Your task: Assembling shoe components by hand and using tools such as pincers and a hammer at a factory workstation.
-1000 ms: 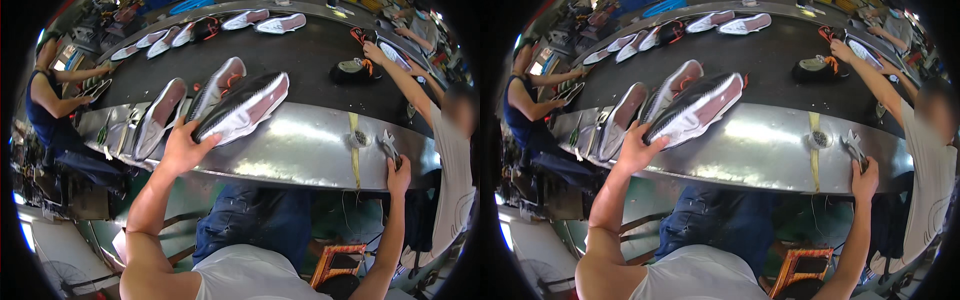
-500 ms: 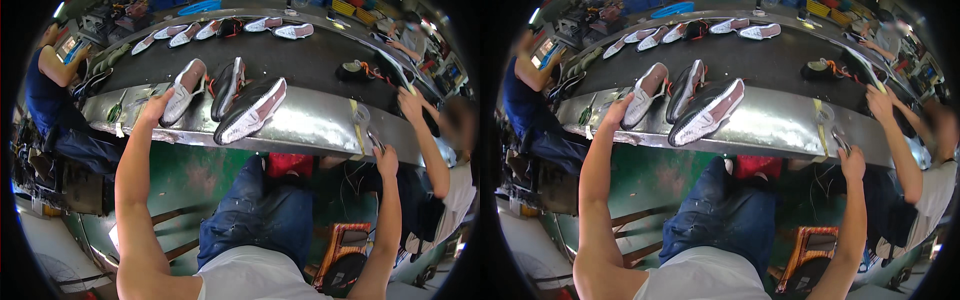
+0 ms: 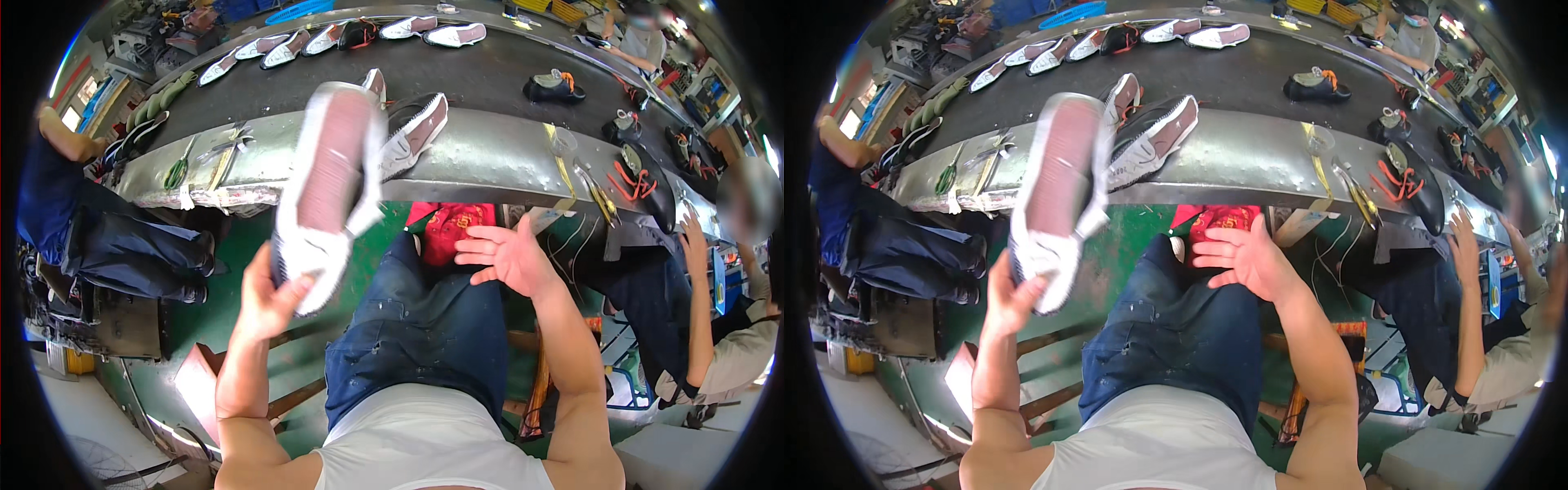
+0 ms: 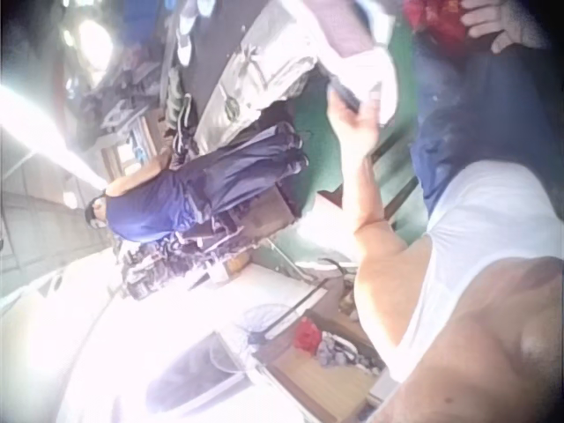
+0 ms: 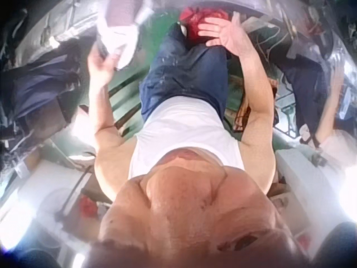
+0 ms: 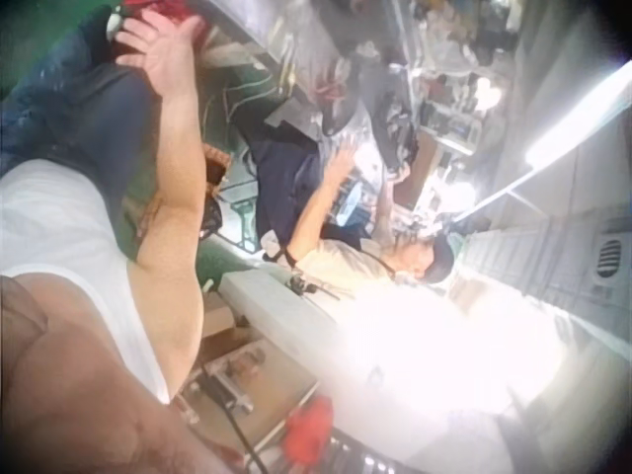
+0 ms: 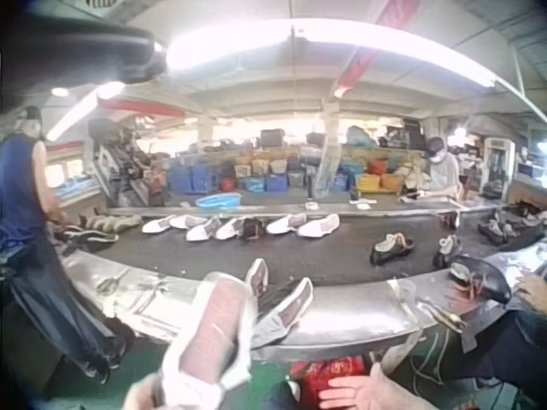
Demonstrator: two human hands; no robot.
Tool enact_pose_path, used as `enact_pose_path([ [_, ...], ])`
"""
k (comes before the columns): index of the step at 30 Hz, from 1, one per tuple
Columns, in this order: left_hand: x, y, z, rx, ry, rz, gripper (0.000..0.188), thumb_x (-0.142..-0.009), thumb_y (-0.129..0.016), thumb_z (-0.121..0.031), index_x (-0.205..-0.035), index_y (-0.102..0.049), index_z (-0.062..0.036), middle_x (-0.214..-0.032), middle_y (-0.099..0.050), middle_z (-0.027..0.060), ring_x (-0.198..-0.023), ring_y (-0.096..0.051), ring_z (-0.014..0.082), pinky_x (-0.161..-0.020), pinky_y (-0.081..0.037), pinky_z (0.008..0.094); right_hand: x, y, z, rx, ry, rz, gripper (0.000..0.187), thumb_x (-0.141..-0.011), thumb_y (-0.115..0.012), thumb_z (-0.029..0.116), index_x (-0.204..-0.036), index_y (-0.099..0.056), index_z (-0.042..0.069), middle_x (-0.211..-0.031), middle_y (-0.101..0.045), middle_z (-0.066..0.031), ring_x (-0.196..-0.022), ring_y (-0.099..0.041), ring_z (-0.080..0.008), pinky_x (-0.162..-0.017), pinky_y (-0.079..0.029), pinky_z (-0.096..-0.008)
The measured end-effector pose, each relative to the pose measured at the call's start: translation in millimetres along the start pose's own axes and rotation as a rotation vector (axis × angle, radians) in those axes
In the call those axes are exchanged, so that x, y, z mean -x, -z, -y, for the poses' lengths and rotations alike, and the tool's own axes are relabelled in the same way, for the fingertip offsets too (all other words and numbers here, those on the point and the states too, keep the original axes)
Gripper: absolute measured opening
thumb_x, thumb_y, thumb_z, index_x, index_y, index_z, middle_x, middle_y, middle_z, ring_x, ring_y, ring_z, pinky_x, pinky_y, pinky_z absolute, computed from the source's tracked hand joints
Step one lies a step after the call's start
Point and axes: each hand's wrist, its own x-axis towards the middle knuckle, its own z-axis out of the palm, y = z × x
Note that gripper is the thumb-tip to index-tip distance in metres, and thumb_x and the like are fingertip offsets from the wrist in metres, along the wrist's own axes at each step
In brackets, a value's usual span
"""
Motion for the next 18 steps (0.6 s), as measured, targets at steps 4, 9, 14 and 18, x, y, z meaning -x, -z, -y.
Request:
enact_pose_path([
  [4,7,-24,4,-0.330,-0.221,0.525,0.071,-0.076,-0.082,-0.019,-0.136,-0.050,0.0018,-0.124,-0.062,0.0216,-0.109,-0.064,0.0274,-0.096,-0.046,0.0372,9,0,-15,-0.634,0.022,0.419,0.123,-0.075,-0.020,0.093,-0.146,-0.032,-0.006,-0.141,-0.048,-0.0284,-0.123,-0.054,-0.0457,-0.087,-0.052,-0.0593],
  [9,7,-65,46,-0.574,-0.371,0.611,0.088,-0.073,-0.085,-0.027,-0.146,-0.041,-0.0045,-0.149,-0.037,0.0243,-0.137,-0.038,0.0374,-0.110,-0.033,0.0480,99,-11,-61,-0.144,0.019,-0.222,0.062,-0.080,-0.071,0.027,-0.126,-0.056,-0.013,-0.120,-0.065,-0.0230,-0.106,-0.067,-0.0271,-0.095,-0.053,-0.0378],
  [14,-13,-160,121,1.108,0.941,0.317,0.080,-0.089,-0.066,-0.053,-0.149,-0.035,-0.0112,-0.151,-0.040,0.0155,-0.137,-0.040,0.0323,-0.109,-0.035,0.0553,121,-55,-143,0.677,0.262,-0.452,0.086,-0.076,-0.083,0.027,-0.144,-0.040,-0.005,-0.141,-0.051,-0.0197,-0.129,-0.052,-0.0307,-0.109,-0.039,-0.0385],
  [18,-38,-208,167,0.577,0.669,0.221,0.066,-0.089,-0.070,-0.049,-0.127,-0.053,0.0016,-0.114,-0.064,0.0153,-0.098,-0.065,0.0217,-0.085,-0.054,0.0373,117,-55,-170,0.936,0.165,-0.221,0.097,-0.073,-0.085,0.030,-0.148,-0.031,-0.002,-0.158,-0.021,-0.0228,-0.140,-0.038,-0.0312,-0.109,-0.038,-0.0383],
])
